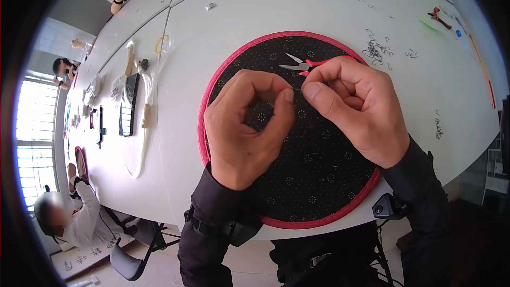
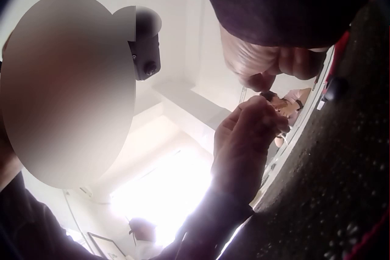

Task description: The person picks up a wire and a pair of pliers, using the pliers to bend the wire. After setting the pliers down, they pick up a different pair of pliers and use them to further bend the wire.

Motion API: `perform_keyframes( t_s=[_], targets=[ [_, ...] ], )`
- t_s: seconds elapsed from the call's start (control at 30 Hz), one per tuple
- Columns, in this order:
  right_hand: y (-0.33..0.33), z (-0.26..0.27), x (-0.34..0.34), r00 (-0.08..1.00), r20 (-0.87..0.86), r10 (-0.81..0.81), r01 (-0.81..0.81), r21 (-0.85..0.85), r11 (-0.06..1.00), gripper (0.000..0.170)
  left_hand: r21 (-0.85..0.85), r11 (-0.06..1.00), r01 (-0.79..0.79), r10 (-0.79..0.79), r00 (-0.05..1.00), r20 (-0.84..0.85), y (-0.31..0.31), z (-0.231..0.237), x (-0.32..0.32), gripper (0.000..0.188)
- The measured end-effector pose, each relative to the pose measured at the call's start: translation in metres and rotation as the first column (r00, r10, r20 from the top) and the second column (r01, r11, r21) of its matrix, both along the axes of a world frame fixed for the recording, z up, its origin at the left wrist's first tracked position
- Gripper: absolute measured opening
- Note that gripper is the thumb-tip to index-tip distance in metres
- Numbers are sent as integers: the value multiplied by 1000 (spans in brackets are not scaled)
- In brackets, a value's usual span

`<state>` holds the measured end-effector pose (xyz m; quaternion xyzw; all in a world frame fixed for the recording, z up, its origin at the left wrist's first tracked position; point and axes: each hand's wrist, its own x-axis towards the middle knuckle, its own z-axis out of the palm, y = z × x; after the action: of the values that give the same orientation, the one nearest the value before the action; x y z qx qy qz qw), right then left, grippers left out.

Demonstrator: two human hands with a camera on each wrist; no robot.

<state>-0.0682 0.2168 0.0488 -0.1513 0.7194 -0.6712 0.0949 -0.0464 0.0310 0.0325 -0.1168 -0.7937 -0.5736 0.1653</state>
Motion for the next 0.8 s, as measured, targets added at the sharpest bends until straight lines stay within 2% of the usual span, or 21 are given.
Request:
perform_keyframes(
  t_s=[0.1,0.2,0.4,0.5,0.57,0.7,0.8],
  targets=[
    [-6,3,3,997,49,-63,65,-39,997,12,-58,998,-39,37,998,-47,-2,-3,-2,11],
    [-2,3,1,999,5,-46,46,61,997,12,-94,993,-74,68,995,-70,-3,-4,-5,11],
    [1,4,0,998,-66,-26,35,139,990,11,-107,990,-91,83,994,-71,-3,-5,-5,10],
    [1,0,0,998,-37,-45,48,93,994,15,-118,989,-88,80,994,-76,-3,-5,-5,10],
    [2,0,-1,996,-80,-46,55,114,992,15,-129,988,-85,76,994,-74,-3,-4,-5,11],
    [0,-2,-3,978,-189,-90,112,104,988,12,-174,984,-29,15,997,-82,-4,-3,-4,10],
    [-1,3,-1,990,-105,-94,101,59,993,13,-245,969,32,-47,997,-55,-4,4,0,9]
  ],
)
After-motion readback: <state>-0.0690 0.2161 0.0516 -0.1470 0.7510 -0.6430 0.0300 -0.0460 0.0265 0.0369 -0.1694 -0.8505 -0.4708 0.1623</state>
